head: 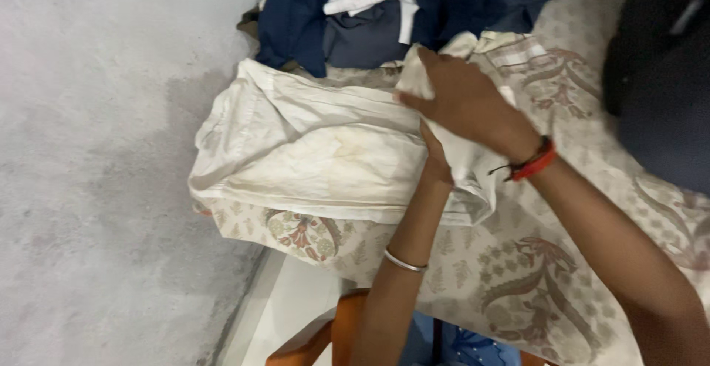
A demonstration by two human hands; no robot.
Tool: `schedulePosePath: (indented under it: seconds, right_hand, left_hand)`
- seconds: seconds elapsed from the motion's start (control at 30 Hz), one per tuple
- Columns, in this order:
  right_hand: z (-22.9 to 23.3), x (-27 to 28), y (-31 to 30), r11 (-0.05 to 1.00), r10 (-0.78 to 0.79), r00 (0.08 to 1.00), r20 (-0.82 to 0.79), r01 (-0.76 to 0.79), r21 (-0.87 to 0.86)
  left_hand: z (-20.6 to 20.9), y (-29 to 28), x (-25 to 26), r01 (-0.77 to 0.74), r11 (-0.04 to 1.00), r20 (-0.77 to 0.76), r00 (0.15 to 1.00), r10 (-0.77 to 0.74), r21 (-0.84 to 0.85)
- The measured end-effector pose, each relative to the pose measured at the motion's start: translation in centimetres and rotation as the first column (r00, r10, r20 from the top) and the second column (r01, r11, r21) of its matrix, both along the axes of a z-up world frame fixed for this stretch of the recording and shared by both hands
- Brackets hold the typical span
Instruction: The person folds a white collared shirt by hand on a patterned surface, aligning the sleeves and torso before completing the final fold.
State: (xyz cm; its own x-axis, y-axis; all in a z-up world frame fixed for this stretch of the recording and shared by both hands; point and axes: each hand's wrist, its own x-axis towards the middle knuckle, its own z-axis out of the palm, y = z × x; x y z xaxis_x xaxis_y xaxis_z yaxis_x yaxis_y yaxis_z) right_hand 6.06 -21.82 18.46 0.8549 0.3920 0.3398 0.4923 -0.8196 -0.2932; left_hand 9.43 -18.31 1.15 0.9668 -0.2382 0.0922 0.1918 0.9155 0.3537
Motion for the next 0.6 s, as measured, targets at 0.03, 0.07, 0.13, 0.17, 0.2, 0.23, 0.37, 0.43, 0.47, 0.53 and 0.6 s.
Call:
schedulePosePath:
  seconds: [0.03, 0.07, 0.13, 0.17, 0.2, 0.23, 0.37, 0.43, 0.47, 0.53, 0.6]
  right_hand:
    - [0.6, 0.0, 0.9, 0.996, 0.085, 0.996, -0.029, -0.084, 0.028]
    - [1.1, 0.0, 0.8, 0.973, 0.145, 0.989, 0.015, -0.146, 0.177]
    - [1.4, -0.2, -1.1, 0.855, 0.234, 0.965, 0.118, -0.263, 0.448]
    - [0.9, -0.2, -1.8, 0.884, 0.138, 0.988, 0.075, -0.157, 0.440]
    - [0.0, -0.3, -2.6, 0.903, 0.040, 0.999, 0.032, -0.050, 0.427]
    - [-0.8, -0.3, -3.6, 0.912, -0.061, 0.998, -0.006, 0.058, 0.407]
    - [-6.1, -0.4, -5.1, 0.970, 0.066, 0.992, 0.108, -0.089, 0.226]
    - [-8.0, -0.7, -4.4, 0.978, 0.049, 0.993, 0.104, -0.068, 0.195]
    - [-8.5, -0.6, -3.9, 0.974, 0.038, 0.996, 0.077, -0.054, 0.218]
    - [-8.9, -0.6, -2.6, 0.964, 0.025, 0.999, 0.020, -0.030, 0.265]
    - [-8.8, -0.9, -1.4, 0.954, 0.074, 0.997, 0.034, -0.080, 0.290]
  left_hand:
    - [0.1, 0.6, -0.1, 0.015, 1.000, -0.010, 1.000, -0.015, -0.024]
    - [0.1, 1.4, -0.1, 0.019, 0.999, -0.019, 1.000, -0.019, -0.041]
    - [-0.1, 2.1, -0.6, 0.032, 0.998, -0.032, 0.999, -0.034, -0.057]
    - [-0.2, 2.4, -0.8, 0.040, 0.997, -0.036, 0.998, -0.042, -0.063]
    - [-0.3, 2.6, -0.8, 0.047, 0.997, -0.042, 0.998, -0.050, -0.068]
    - [-0.3, 2.6, -0.9, 0.059, 0.995, -0.042, 0.997, -0.062, -0.078]
    - [-0.3, 3.0, -1.2, 0.073, 0.992, -0.042, 0.996, -0.078, -0.100]
    - [0.0, 3.5, -1.2, 0.071, 0.992, -0.029, 0.997, -0.074, -0.103]
    - [0.2, 3.4, -1.2, 0.075, 0.991, -0.022, 0.997, -0.078, -0.108]
    - [0.8, 3.7, -0.9, 0.071, 0.991, -0.005, 0.997, -0.072, -0.113]
    - [1.4, 4.6, -0.7, 0.062, 0.992, 0.010, 0.998, -0.061, -0.112]
